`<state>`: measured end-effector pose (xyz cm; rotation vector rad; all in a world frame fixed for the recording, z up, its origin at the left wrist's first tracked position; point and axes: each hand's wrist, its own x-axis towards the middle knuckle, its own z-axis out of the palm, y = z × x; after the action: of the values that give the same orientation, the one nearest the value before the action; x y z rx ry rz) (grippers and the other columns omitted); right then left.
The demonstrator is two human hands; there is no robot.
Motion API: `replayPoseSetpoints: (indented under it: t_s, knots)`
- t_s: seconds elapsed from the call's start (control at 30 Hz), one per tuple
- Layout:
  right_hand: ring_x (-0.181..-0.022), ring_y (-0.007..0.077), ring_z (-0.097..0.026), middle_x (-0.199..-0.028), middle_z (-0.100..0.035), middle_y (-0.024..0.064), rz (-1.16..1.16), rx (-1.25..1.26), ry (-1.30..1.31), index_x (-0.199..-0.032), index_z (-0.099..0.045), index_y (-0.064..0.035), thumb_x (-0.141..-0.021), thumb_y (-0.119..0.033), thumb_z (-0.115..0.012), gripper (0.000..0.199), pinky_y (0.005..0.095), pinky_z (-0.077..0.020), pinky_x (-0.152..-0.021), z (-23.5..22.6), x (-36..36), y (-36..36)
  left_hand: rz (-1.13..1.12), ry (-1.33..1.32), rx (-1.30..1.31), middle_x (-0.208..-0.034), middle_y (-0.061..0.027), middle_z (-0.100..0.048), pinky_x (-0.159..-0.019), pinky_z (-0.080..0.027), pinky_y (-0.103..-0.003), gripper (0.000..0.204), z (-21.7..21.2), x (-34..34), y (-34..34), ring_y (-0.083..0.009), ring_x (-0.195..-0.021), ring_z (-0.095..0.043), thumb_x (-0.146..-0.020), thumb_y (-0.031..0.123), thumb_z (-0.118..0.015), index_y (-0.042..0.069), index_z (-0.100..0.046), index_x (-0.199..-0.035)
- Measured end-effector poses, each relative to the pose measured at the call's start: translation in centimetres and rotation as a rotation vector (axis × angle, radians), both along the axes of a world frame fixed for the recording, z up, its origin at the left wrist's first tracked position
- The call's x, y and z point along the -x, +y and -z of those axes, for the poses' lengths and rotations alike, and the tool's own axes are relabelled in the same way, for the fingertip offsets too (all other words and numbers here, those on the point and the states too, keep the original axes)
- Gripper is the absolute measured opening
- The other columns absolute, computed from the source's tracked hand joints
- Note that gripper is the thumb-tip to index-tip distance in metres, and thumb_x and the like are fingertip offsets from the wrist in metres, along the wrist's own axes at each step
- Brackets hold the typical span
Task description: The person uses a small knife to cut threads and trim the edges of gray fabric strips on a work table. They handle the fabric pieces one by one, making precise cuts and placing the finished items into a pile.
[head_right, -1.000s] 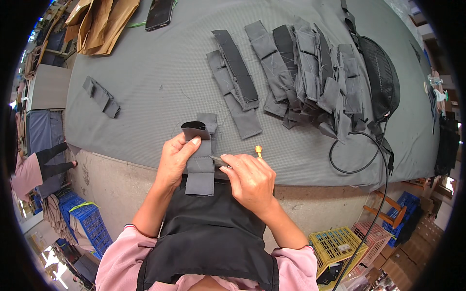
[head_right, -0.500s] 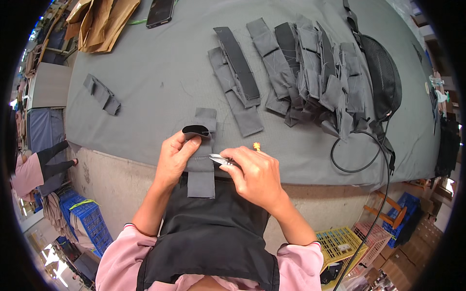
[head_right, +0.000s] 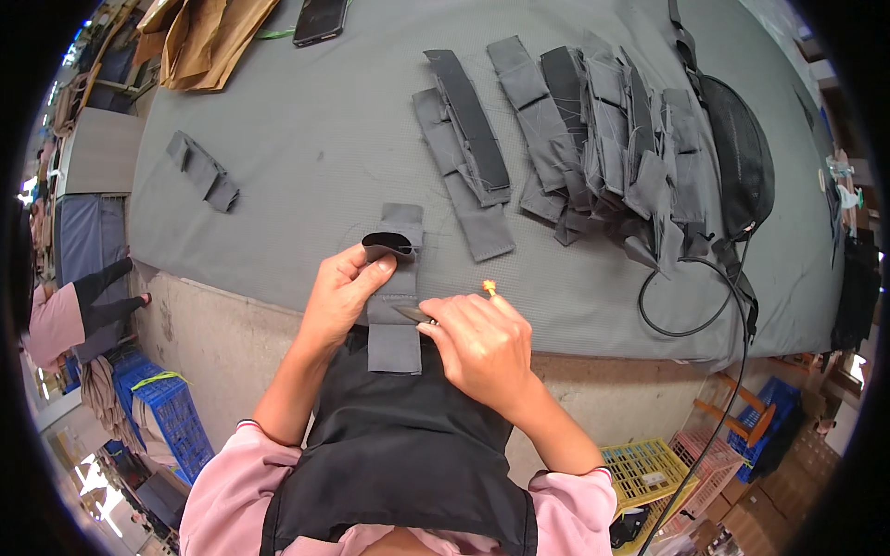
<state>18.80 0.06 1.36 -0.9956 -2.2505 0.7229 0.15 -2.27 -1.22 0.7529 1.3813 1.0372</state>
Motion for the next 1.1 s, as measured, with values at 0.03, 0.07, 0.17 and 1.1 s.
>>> replayPoseSetpoints:
  t_s: [0.03, 0.07, 0.17, 1.1]
  knots:
    - [-0.062, 0.0196, -0.058, -0.072, -0.062, 0.0035, -0.022, -0.047, -0.017, -0.086, -0.063, -0.0055, -0.073, -0.012, -0.071, 0.016, 0.031, -0.0415, -0.057, -0.2, 0.0, 0.0, 0.002, 0.001, -0.002, -0.073, 0.0082, -0.053, -0.055, -0.03, -0.019, 0.02, 0.0, 0.0, -0.1, -0.001, -0.064, -0.037, -0.092, 0.019, -0.058, 0.002, -0.066, -0.097]
    - [-0.063, 0.0192, -0.058, -0.073, -0.062, 0.0035, -0.04, -0.039, -0.056, -0.087, -0.063, -0.0054, -0.073, -0.012, -0.071, 0.017, 0.0311, -0.0414, -0.057, -0.3, 0.0, 0.1, 0.004, 0.001, -0.003, -0.073, 0.0083, -0.053, -0.055, -0.03, -0.019, 0.02, 0.1, -0.1, -0.1, -0.0009, -0.064, -0.037, -0.092, 0.02, -0.058, 0.002, -0.066, -0.097]
    - [-0.064, 0.019, -0.058, -0.073, -0.062, 0.0036, -0.091, -0.001, -0.102, -0.088, -0.062, -0.0048, -0.071, -0.011, -0.072, 0.021, 0.0312, -0.0419, -0.057, -0.9, 0.1, 0.5, 0.025, -0.009, -0.02, -0.073, 0.0083, -0.052, -0.056, -0.031, -0.019, 0.02, 0.5, 0.0, -0.2, -0.0008, -0.065, -0.037, -0.092, 0.02, -0.059, 0.002, -0.066, -0.096]
    - [-0.059, 0.0223, -0.056, -0.077, -0.051, 0.0066, 0.039, 0.114, -0.034, -0.082, -0.061, -0.0039, -0.068, -0.008, -0.074, 0.019, 0.0328, -0.0427, -0.052, -0.6, -0.1, 0.3, 0.013, -0.07, -0.007, -0.077, 0.0077, -0.056, -0.055, -0.03, -0.018, 0.02, 0.4, -0.4, -0.1, 0.0001, -0.066, -0.039, -0.092, 0.019, -0.059, 0.002, -0.065, -0.099]
